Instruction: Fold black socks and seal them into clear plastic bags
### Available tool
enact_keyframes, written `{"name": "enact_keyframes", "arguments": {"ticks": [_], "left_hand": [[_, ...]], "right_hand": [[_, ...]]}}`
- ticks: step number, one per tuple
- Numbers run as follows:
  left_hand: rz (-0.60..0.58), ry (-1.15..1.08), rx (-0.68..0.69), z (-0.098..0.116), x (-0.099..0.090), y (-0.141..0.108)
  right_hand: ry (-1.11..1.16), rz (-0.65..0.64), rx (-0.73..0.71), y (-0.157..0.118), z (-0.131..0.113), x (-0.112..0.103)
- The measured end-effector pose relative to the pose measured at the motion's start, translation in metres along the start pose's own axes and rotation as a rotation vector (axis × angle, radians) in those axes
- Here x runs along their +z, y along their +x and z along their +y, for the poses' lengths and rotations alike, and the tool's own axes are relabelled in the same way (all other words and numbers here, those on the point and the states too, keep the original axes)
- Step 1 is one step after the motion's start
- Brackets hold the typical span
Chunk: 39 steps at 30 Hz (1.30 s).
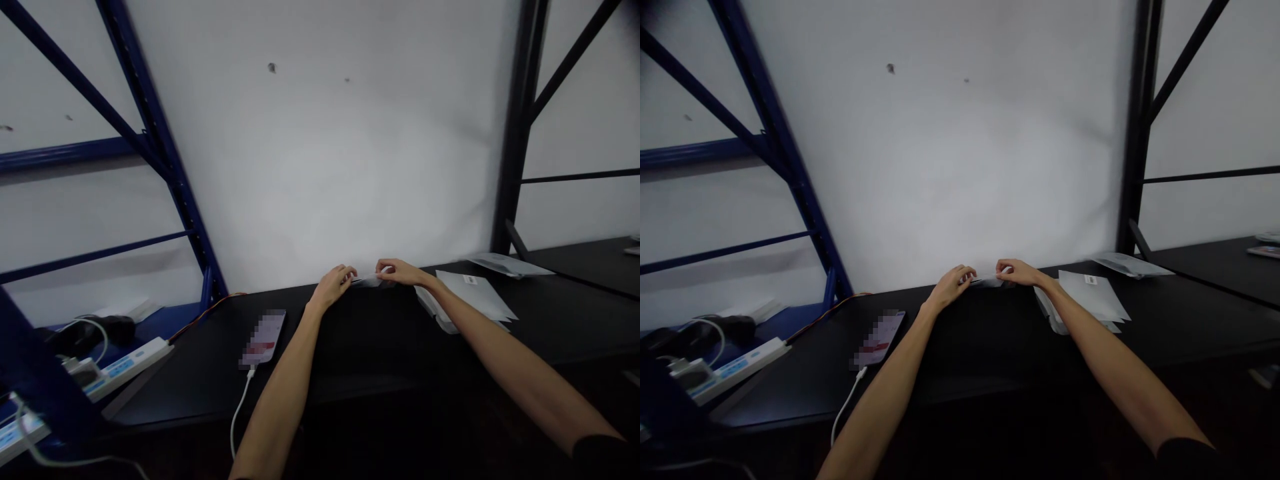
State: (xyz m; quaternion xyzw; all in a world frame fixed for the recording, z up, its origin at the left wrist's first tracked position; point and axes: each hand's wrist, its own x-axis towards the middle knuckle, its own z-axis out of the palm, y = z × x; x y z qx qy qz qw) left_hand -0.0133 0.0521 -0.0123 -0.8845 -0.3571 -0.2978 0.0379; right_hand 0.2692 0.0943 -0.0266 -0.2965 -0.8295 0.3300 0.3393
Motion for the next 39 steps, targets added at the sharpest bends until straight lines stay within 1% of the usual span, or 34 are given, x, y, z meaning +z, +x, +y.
{"name": "enact_keyframes", "arguments": {"ticks": [4, 8, 14, 16, 18, 21, 24, 28, 32, 33, 35, 36, 39], "left_hand": [[0.02, 0.133, 0.049, 0.001, 0.002, 0.0], [0.07, 0.234, 0.039, -0.001, 0.003, 0.002], [0.124, 0.289, 0.027, 0.002, 0.0, -0.001], [0.103, 0.279, 0.027, 0.002, 0.001, -0.001], [0.05, 0.278, 0.017, -0.001, 0.004, -0.002], [-0.022, 0.314, -0.047, -0.009, 0.011, -0.004], [-0.035, 0.364, -0.099, -0.015, 0.018, -0.006], [-0.044, 0.383, -0.133, -0.012, 0.019, -0.006], [-0.076, 0.294, -0.242, -0.008, 0.014, -0.001], [-0.071, 0.248, -0.27, -0.008, 0.012, 0.0], [-0.022, 0.121, -0.288, -0.01, 0.011, 0.004], [0.002, 0.044, -0.286, -0.011, 0.011, 0.006], [0.052, -0.237, -0.212, -0.017, 0.012, 0.013]], "right_hand": [[-0.03, 0.02, -0.011, 0.0, -0.006, 0.001], [-0.039, 0.032, -0.035, 0.0, -0.014, 0.004], [-0.064, 0.054, -0.068, 0.003, -0.016, 0.006], [-0.082, 0.06, -0.075, 0.002, -0.017, 0.006], [-0.104, 0.057, -0.078, 0.0, -0.021, 0.006], [-0.12, 0.046, -0.074, -0.002, -0.028, 0.01], [-0.109, 0.038, -0.08, 0.0, -0.034, 0.015], [-0.071, 0.021, -0.108, 0.004, -0.036, 0.02], [-0.067, 0.057, -0.14, 0.009, -0.026, 0.02], [-0.089, 0.072, -0.143, 0.009, -0.023, 0.019], [-0.169, 0.112, -0.13, 0.01, -0.017, 0.017], [-0.224, 0.127, -0.118, 0.01, -0.015, 0.016], [-0.388, 0.178, -0.085, 0.01, -0.014, 0.011]]}}
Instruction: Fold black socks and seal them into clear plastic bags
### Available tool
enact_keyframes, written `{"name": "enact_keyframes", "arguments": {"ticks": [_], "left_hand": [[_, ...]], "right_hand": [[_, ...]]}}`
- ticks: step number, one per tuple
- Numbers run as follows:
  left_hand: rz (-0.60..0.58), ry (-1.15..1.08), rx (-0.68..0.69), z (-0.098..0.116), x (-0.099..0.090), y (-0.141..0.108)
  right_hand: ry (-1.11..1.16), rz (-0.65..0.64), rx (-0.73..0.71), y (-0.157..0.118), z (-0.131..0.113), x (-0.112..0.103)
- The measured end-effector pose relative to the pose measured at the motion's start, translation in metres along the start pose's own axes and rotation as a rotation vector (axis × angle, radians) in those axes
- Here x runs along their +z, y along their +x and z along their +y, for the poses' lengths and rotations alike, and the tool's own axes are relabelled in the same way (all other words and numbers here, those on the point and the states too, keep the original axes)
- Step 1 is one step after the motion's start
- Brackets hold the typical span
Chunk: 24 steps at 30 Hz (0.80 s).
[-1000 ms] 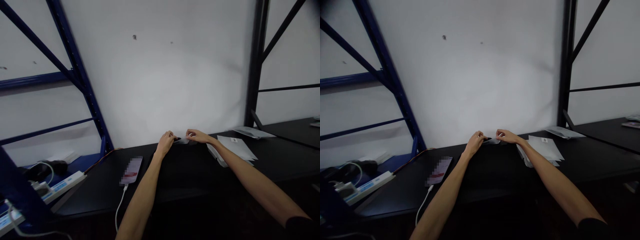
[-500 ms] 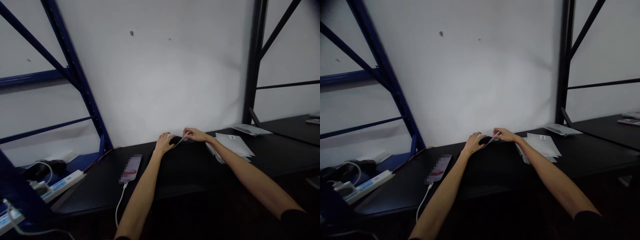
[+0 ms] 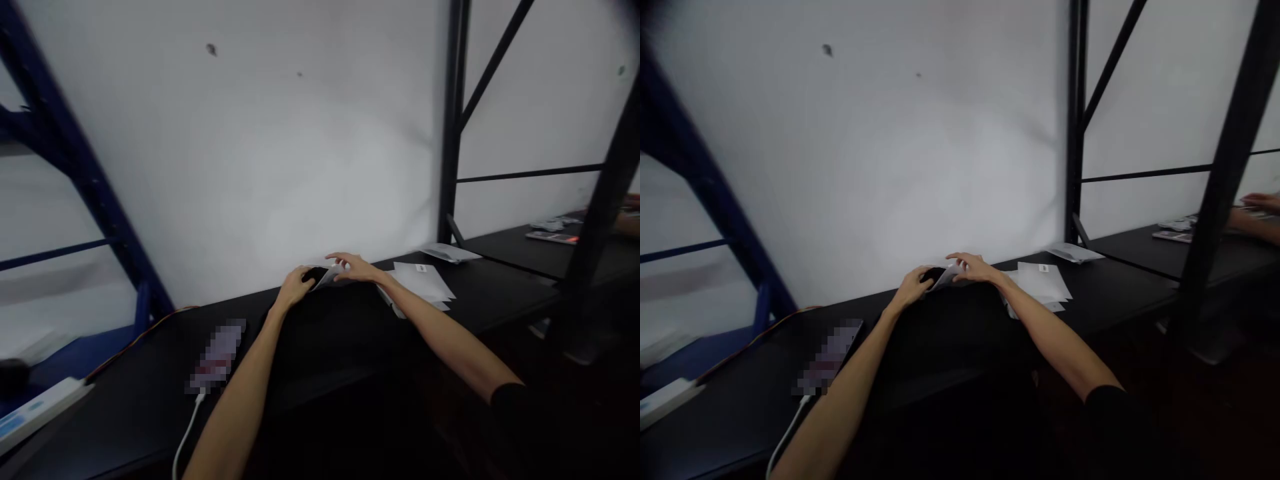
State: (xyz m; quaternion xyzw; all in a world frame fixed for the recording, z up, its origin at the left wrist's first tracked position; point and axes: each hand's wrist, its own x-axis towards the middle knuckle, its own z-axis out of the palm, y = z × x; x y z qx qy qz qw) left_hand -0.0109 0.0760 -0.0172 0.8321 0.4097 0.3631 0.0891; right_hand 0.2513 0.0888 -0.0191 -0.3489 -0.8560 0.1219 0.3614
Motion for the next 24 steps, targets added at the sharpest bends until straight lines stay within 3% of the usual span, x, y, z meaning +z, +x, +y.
{"name": "enact_keyframes", "arguments": {"ticks": [5, 10, 14, 19, 22, 24], "left_hand": [[0.018, -0.436, -0.064, -0.002, 0.0, 0.005], [0.291, -0.892, -0.23, -0.005, -0.001, 0.01], [0.486, -1.141, -0.335, -0.003, -0.006, 0.017], [0.524, -1.217, -0.423, 0.006, -0.014, 0.016], [0.547, -1.251, -0.481, 0.009, -0.016, 0.011], [0.539, -1.302, -0.523, 0.008, -0.017, 0.009]], "right_hand": [[-0.193, 0.027, -0.004, -0.002, -0.004, -0.005], [-0.193, 0.137, 0.049, -0.002, -0.002, -0.012], [-0.277, 0.265, -0.045, -0.004, -0.006, -0.039], [-0.701, 0.499, 0.044, -0.037, -0.02, -0.081], [-0.841, 0.396, 0.151, -0.078, -0.013, -0.095], [-0.816, 0.095, 0.302, -0.105, 0.002, -0.102]]}}
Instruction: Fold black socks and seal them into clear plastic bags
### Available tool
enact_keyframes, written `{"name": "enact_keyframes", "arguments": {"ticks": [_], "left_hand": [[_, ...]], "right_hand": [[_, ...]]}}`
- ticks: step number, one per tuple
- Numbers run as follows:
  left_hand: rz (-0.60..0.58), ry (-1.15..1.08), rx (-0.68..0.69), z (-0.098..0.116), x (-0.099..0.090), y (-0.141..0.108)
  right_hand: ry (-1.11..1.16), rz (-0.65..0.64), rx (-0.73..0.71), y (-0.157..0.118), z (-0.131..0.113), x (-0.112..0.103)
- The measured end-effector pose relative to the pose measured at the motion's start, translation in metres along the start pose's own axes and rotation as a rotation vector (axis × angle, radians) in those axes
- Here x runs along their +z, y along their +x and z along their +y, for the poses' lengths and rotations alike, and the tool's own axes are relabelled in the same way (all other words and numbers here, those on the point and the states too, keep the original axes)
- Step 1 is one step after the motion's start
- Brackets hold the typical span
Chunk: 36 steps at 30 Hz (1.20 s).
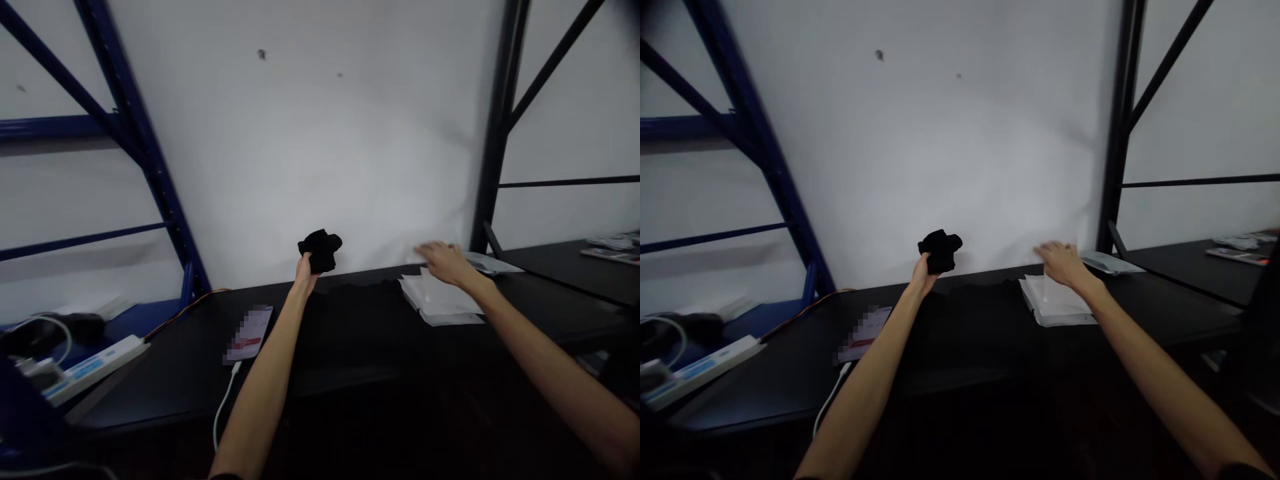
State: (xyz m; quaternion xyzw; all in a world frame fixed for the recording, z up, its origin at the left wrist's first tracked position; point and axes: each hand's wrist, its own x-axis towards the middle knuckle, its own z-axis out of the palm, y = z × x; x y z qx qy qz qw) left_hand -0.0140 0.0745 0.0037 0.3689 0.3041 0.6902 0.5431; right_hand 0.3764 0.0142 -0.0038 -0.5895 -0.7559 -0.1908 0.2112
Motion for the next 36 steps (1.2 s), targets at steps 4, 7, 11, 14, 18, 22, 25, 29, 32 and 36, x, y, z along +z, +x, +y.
{"name": "enact_keyframes", "arguments": {"ticks": [4, 7, 11, 14, 18, 22, 25, 29, 32, 36], "left_hand": [[-0.03, -0.117, -0.106, 0.0, -0.005, -0.001], [-0.086, -0.156, -0.118, -0.001, -0.006, -0.001], [-0.11, -0.047, -0.028, -0.004, -0.002, -0.001], [-0.12, 0.126, 0.126, -0.009, 0.003, -0.005], [-0.268, 0.529, 0.289, -0.015, 0.009, -0.018], [-0.602, 0.763, 0.286, -0.019, 0.012, -0.031], [-0.694, 0.8, 0.215, -0.022, 0.014, -0.037], [-0.721, 0.718, 0.097, -0.023, 0.015, -0.04], [-0.758, 0.659, 0.037, -0.019, 0.014, -0.041], [-0.764, 0.628, -0.018, -0.011, 0.011, -0.042]], "right_hand": [[0.217, -0.668, -0.016, -0.009, 0.041, 0.012], [0.322, -0.742, -0.008, 0.017, 0.041, 0.008], [0.519, -0.491, -0.04, 0.061, -0.021, -0.006], [0.908, -0.408, -0.084, 0.075, -0.094, -0.008], [1.394, -0.375, 0.063, 0.068, -0.167, 0.004], [1.578, -0.386, 0.196, 0.057, -0.175, 0.021], [1.564, -0.402, 0.242, 0.054, -0.157, 0.028], [1.544, -0.454, 0.235, 0.054, -0.14, 0.029], [1.546, -0.468, 0.17, 0.054, -0.135, 0.027], [1.528, -0.473, 0.1, 0.053, -0.133, 0.024]]}}
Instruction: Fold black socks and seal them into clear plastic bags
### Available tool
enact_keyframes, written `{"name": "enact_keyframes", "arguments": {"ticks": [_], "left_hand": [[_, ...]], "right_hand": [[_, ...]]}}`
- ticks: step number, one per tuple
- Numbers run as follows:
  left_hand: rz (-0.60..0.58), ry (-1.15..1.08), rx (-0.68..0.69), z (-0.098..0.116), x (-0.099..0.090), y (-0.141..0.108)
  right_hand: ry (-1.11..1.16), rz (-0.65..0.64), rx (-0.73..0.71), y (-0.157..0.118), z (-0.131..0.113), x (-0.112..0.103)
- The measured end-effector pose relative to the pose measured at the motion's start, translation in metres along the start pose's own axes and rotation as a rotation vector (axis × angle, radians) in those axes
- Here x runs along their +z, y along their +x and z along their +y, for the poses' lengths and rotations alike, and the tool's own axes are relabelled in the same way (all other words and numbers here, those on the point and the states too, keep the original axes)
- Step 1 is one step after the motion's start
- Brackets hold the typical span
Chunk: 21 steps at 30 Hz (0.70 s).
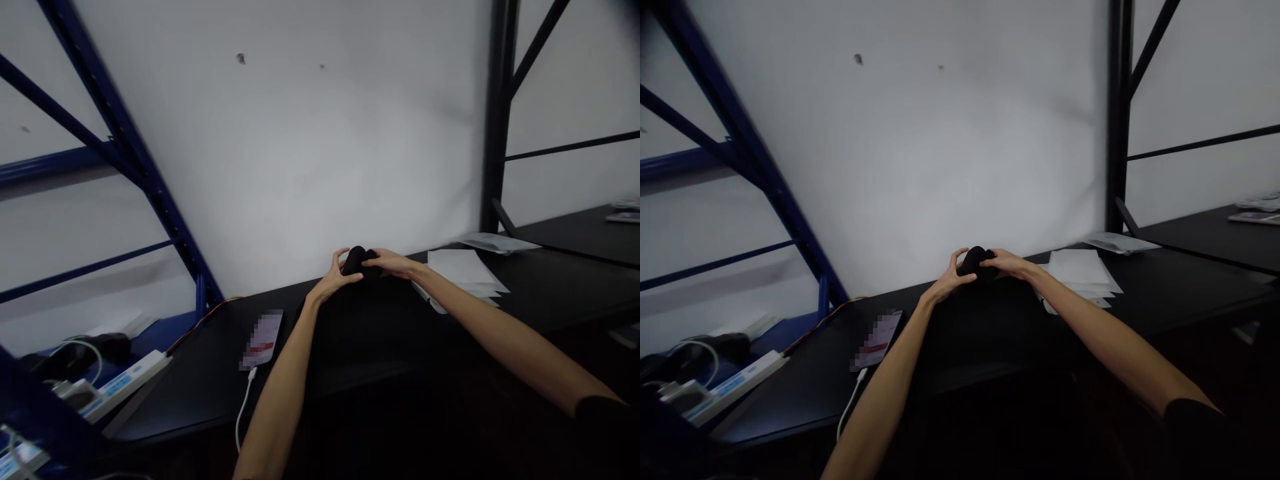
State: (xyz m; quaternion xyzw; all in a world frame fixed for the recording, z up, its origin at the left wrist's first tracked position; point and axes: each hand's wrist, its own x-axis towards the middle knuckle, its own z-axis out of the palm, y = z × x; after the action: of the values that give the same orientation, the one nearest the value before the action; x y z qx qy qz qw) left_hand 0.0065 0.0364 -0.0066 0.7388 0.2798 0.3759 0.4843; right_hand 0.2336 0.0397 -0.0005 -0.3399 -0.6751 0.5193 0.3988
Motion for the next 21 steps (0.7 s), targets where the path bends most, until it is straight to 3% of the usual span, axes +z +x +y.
{"name": "enact_keyframes", "arguments": {"ticks": [6, 8, 12, 17, 21], "left_hand": [[-0.069, -0.098, -0.066, 0.005, 0.003, -0.006], [-0.044, -0.09, -0.078, 0.003, 0.004, -0.003], [0.165, 0.05, -0.145, -0.008, -0.004, 0.011], [0.441, 0.083, -0.222, -0.014, -0.034, 0.016], [0.48, 0.058, -0.344, -0.01, -0.056, 0.007]], "right_hand": [[-0.035, 0.01, -0.014, 0.0, 0.002, -0.002], [-0.028, 0.012, -0.003, 0.001, 0.004, -0.003], [-0.034, 0.022, 0.09, 0.004, 0.004, -0.01], [-0.081, 0.002, 0.217, -0.002, -0.004, -0.031], [-0.093, -0.037, 0.232, -0.013, -0.011, -0.048]]}}
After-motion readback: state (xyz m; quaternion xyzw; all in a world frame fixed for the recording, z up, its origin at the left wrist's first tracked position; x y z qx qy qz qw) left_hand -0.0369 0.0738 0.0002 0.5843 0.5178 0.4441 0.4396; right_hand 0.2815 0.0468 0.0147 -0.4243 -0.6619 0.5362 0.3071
